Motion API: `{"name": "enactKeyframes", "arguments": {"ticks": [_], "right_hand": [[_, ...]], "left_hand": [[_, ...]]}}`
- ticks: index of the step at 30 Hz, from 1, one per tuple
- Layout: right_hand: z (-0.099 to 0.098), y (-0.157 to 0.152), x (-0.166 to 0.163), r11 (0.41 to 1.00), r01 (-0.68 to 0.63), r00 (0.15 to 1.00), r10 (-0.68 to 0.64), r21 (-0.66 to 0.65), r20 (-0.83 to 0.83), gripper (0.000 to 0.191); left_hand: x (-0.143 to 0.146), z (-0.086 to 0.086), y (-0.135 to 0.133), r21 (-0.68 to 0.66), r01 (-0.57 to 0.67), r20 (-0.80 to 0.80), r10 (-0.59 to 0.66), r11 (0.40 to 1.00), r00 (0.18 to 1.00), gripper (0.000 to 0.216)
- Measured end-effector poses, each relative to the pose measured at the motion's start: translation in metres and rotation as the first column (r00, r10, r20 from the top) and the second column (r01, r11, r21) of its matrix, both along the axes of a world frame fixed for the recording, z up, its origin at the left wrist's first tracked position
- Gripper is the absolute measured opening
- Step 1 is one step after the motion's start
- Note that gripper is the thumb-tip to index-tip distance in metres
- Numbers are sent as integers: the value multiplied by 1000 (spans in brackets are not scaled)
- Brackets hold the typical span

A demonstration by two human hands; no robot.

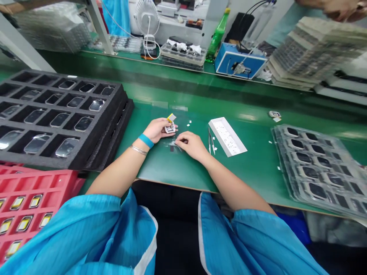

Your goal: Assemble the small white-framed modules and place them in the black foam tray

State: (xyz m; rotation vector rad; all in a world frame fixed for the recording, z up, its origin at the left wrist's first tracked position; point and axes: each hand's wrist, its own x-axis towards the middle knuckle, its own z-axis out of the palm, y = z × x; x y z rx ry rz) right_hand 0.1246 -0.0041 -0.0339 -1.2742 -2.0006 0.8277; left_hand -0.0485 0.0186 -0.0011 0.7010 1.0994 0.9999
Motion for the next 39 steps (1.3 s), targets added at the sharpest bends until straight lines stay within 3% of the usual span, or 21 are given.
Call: {"name": "enactKeyframes", "arguments": {"ticks": [5, 12, 16, 19, 21, 24, 26, 29, 33, 39], "right_hand": [[0, -11, -12, 995, -53, 972, 34, 78, 234, 9], [-1, -14, -18, 999, 26, 965, -35, 36, 261, 9], [-2, -15, -16, 998, -42, 958, 28, 44, 285, 11], [5, -19, -8, 971, -208, 960, 178, 122, 214, 8], [13, -22, -1, 930, -255, 966, 231, 265, 119, 7], [26, -25, 6, 878, -116, 986, 159, 465, -56, 8], [30, -23, 10, 865, 5, 981, 92, 501, -169, 9], [28, -15, 14, 920, 91, 951, 34, 382, -307, 11], [20, -6, 19, 985, 98, 922, -35, 145, -387, 13], [20, -8, 16, 992, 78, 935, -40, 95, -352, 13]], "left_hand": [[-1, -5, 3, -77, -2, 24, 4, 997, 1000, 10], [5, -2, -2, -75, -49, 21, 51, 996, 999, 11], [6, -2, -3, -71, -60, 9, 61, 996, 998, 10], [7, -2, -3, -67, -71, -6, 71, 995, 997, 10], [8, -2, -3, -58, -73, -20, 72, 996, 997, 9], [10, 0, -6, -31, -75, -40, 74, 997, 996, 8], [13, 3, -9, 2, -69, -64, 69, 998, 996, 10], [18, 8, -15, 41, 8, -105, -4, 999, 994, 10], [23, 10, -21, 59, 110, -135, -101, 992, 986, 8], [27, 6, -24, 41, 135, -130, -129, 990, 983, 9]]}}
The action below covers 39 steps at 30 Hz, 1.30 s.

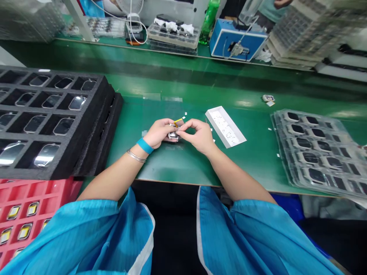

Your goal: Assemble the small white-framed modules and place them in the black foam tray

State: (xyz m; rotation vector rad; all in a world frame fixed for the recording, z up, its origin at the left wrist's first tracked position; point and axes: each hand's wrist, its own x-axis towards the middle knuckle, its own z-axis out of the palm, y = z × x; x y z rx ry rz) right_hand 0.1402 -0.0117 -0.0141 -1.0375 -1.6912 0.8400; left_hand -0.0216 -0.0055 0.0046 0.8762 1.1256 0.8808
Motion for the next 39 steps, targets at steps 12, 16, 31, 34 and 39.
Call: {"name": "enactKeyframes", "arguments": {"ticks": [12, 16, 31, 34, 39], "right_hand": [[0, -4, -9, 999, -2, 1000, 1, -39, -24, 18], [-1, -5, -10, 1000, -1, 1000, 1, -22, -3, 17], [-2, -8, -11, 996, 27, 990, -39, 90, 139, 11], [-1, -7, -11, 970, 91, 958, -148, 226, 246, 14], [-10, 7, -3, 990, 133, 983, -139, 55, 124, 38]], "left_hand": [[-1, -1, 1, -2, -7, 15, 7, 1000, 1000, 11], [-1, -2, 1, -3, -8, 10, 8, 1000, 1000, 11], [0, -2, 0, 1, -43, 26, 43, 999, 999, 10], [-1, -3, -1, 1, -64, 36, 64, 998, 997, 11], [-1, -3, 0, 11, -45, 62, 44, 999, 997, 17]]}}
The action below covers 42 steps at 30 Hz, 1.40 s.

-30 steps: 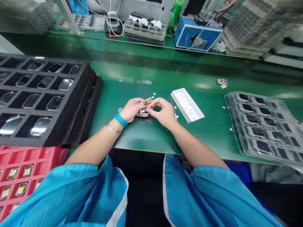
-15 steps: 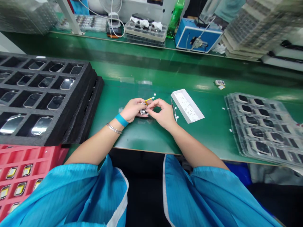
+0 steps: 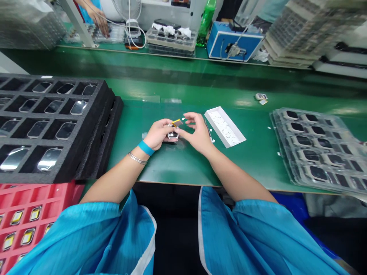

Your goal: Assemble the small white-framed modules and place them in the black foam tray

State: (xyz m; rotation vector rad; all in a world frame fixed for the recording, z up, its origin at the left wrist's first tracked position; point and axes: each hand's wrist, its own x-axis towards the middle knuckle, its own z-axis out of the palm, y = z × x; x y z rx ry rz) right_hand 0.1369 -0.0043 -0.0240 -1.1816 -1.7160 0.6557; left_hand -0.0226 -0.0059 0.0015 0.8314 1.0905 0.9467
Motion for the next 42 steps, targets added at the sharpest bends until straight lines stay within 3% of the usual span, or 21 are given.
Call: {"name": "enactKeyframes", "arguments": {"ticks": [3, 7, 12, 23, 34, 42], "right_hand": [[-7, 10, 3, 984, -114, 982, 91, -136, -168, 26], [-5, 10, 4, 998, -41, 989, 36, -38, -142, 18], [3, 3, 3, 999, 14, 998, -12, 30, -67, 9], [0, 1, -3, 978, 0, 999, -10, 208, 46, 8], [-3, 2, -4, 979, 30, 993, -53, 202, 107, 8], [-8, 4, -4, 926, -15, 971, -78, 378, 228, 18]], "left_hand": [[0, -1, 1, 0, 24, -4, -24, 1000, 1000, 16], [-3, 0, 2, -44, 108, 56, -105, 993, 993, 16], [-4, -3, 2, 14, 201, 121, -201, 979, 972, 39], [-2, -10, 3, 46, 143, 83, -146, 989, 986, 42], [3, -6, 2, 22, 58, 6, -58, 998, 998, 26], [2, -4, 2, -17, 10, -16, -10, 1000, 1000, 13]]}}
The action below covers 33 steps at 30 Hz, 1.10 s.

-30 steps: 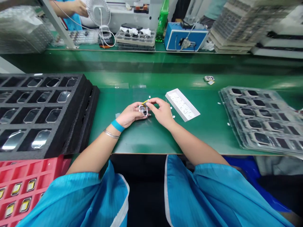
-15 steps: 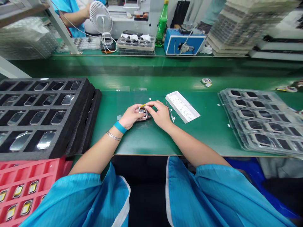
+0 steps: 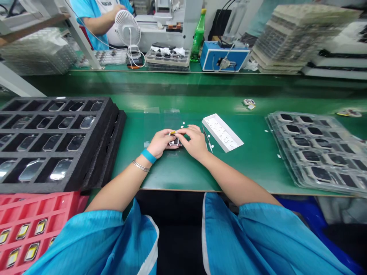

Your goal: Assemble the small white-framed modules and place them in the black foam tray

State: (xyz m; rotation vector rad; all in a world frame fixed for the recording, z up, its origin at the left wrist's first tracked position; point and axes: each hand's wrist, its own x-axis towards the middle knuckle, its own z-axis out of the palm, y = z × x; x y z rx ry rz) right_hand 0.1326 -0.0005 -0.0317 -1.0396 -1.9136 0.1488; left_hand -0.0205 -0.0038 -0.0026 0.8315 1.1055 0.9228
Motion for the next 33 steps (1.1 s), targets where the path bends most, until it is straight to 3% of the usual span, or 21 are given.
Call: {"name": "enactKeyframes", "arguments": {"ticks": [5, 9, 12, 15, 17, 20, 22, 29, 31, 33], "right_hand": [[-1, 1, 2, 996, -7, 985, -9, 94, 173, 20], [-1, 2, 3, 997, -33, 969, 15, 69, 245, 20], [-2, 3, 5, 996, -83, 979, 86, -23, 185, 15], [-6, 5, 7, 981, -107, 994, 103, -164, -32, 12], [-9, 8, 7, 929, -188, 964, 112, -319, -241, 32], [-12, 10, 5, 739, -439, 856, 172, -511, -487, 54], [-11, 9, 3, 655, -524, 806, 175, -545, -565, 57], [-13, 3, -5, 695, -511, 785, 138, -505, -604, 55], [-13, 7, -5, 703, -486, 821, 164, -519, -547, 56], [0, 12, -1, 747, -408, 893, 209, -525, -398, 55]], "left_hand": [[-4, 0, 4, -123, 12, 211, 14, 992, 977, 21], [-6, -1, 7, -167, -2, 293, 51, 986, 955, 19], [-9, -5, 8, -112, -9, 281, 41, 994, 959, 18], [-12, -9, 9, -15, 41, 284, -35, 999, 958, 30], [-13, -12, 10, 54, 74, 278, -86, 996, 957, 35], [-13, -17, 10, 129, 125, 251, -154, 984, 956, 41], [-12, -19, 10, 168, 145, 232, -182, 975, 955, 45], [-8, -20, 5, 239, 84, 194, -132, 968, 972, 53], [-6, -21, 8, 260, 68, 183, -118, 963, 976, 53], [-6, -19, 10, 281, 16, 175, -68, 959, 982, 52]]}}
